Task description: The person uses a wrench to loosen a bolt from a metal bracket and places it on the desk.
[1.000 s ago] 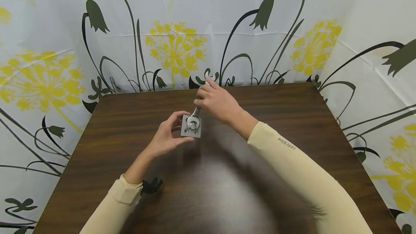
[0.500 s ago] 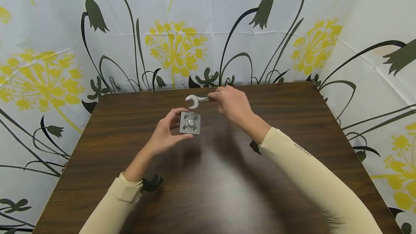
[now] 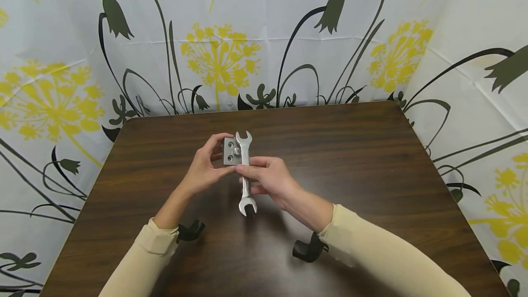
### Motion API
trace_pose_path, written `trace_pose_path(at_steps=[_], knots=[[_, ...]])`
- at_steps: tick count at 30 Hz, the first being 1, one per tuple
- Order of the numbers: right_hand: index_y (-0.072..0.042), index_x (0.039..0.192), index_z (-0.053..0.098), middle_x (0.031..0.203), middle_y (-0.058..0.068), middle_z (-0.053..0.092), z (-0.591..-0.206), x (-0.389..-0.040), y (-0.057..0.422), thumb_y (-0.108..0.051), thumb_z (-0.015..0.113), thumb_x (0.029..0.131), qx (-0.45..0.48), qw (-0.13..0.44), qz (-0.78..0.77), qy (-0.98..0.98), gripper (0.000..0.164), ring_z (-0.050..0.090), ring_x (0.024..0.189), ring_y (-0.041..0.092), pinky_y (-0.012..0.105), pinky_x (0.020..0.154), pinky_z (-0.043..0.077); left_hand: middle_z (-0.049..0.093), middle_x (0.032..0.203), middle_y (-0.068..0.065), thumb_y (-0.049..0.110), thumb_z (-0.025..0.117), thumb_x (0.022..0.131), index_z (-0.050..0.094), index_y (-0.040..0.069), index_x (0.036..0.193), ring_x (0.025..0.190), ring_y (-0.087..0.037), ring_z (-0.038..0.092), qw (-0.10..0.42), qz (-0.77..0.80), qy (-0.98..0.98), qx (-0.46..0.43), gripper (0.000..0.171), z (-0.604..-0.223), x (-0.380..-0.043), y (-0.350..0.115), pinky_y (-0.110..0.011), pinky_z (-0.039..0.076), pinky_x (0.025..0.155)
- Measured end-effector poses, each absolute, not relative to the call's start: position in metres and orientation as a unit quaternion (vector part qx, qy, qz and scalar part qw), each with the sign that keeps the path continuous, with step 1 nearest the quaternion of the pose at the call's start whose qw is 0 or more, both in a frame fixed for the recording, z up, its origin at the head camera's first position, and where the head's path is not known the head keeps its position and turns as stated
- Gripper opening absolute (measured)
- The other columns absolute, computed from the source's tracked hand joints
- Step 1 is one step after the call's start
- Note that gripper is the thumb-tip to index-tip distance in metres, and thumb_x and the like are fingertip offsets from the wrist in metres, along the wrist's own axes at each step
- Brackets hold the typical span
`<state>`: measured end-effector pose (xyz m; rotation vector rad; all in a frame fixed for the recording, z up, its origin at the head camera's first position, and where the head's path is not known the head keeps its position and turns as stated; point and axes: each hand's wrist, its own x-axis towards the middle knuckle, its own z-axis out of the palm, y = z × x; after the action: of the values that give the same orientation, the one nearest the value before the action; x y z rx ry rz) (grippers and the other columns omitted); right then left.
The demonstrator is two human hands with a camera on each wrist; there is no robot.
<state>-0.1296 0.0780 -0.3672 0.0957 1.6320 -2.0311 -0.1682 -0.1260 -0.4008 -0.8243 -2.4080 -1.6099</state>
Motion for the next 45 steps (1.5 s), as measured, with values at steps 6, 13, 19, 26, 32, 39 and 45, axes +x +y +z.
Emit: trace_pose_path(at_steps=[6,13,19,26,32,39,45], knots=[[0.006,0.131,0.054,0.101,0.011,0.068,-0.375,-0.107,0.059,-0.004,0.060,0.096,0.043,0.272,-0.810,0.517,0.037,0.066,0.087,0.017,0.038,0.074,0.059,0.064,0.114,-0.020,-0.011,0.081,0.072,0.047,-0.005,0.131,0.103,-0.032,0.064,0.072,-0.536,-0.798,-0.265,0.068,-0.384,-0.159,-0.125,-0.053,0.053,0.087],[0.009,0.137,0.049,0.111,0.016,0.068,-0.383,-0.096,0.047,0.002,0.056,0.096,0.041,0.284,-0.836,0.468,0.043,0.069,0.094,0.017,0.032,0.075,0.058,0.063,0.119,-0.022,-0.015,0.078,0.072,0.047,-0.006,0.130,0.103,-0.033,0.064,0.090,-0.546,-0.792,-0.259,0.067,-0.385,-0.160,-0.126,-0.053,0.053,0.086],[0.013,0.133,0.051,0.110,0.017,0.070,-0.384,-0.093,0.038,0.003,0.056,0.096,0.064,0.292,-0.859,0.416,0.039,0.071,0.093,0.019,0.030,0.076,0.057,0.062,0.120,-0.021,-0.010,0.082,0.071,0.047,-0.006,0.129,0.102,-0.032,0.064,0.105,-0.548,-0.790,-0.255,0.068,-0.386,-0.161,-0.125,-0.053,0.053,0.085],[0.014,0.131,0.050,0.103,0.015,0.071,-0.389,-0.088,0.028,-0.002,0.055,0.099,0.090,0.293,-0.872,0.382,0.036,0.070,0.094,0.021,0.034,0.085,0.054,0.063,0.119,-0.020,-0.008,0.085,0.068,0.048,-0.005,0.129,0.101,-0.031,0.065,0.110,-0.553,-0.785,-0.258,0.071,-0.388,-0.162,-0.123,-0.052,0.053,0.085],[0.014,0.131,0.051,0.103,0.014,0.071,-0.392,-0.086,0.025,-0.004,0.055,0.099,0.085,0.293,-0.869,0.390,0.036,0.070,0.093,0.020,0.034,0.085,0.054,0.063,0.122,-0.019,-0.007,0.085,0.069,0.048,-0.006,0.129,0.102,-0.029,0.065,0.114,-0.559,-0.780,-0.256,0.070,-0.387,-0.161,-0.122,-0.052,0.053,0.085],[0.009,0.130,0.055,0.107,0.016,0.071,-0.397,-0.091,0.029,-0.009,0.057,0.099,0.068,0.285,-0.850,0.437,0.035,0.070,0.094,0.020,0.035,0.083,0.056,0.063,0.124,-0.019,-0.008,0.084,0.071,0.047,-0.005,0.129,0.107,-0.031,0.064,0.107,-0.568,-0.776,-0.254,0.069,-0.386,-0.160,-0.123,-0.052,0.053,0.087],[0.002,0.130,0.059,0.104,0.016,0.072,-0.403,-0.094,0.038,-0.018,0.059,0.099,0.048,0.274,-0.807,0.521,0.037,0.072,0.090,0.021,0.036,0.077,0.058,0.062,0.122,-0.021,-0.015,0.079,0.071,0.047,-0.007,0.128,0.104,-0.033,0.064,0.113,-0.569,-0.776,-0.247,0.067,-0.384,-0.161,-0.124,-0.053,0.052,0.087]])
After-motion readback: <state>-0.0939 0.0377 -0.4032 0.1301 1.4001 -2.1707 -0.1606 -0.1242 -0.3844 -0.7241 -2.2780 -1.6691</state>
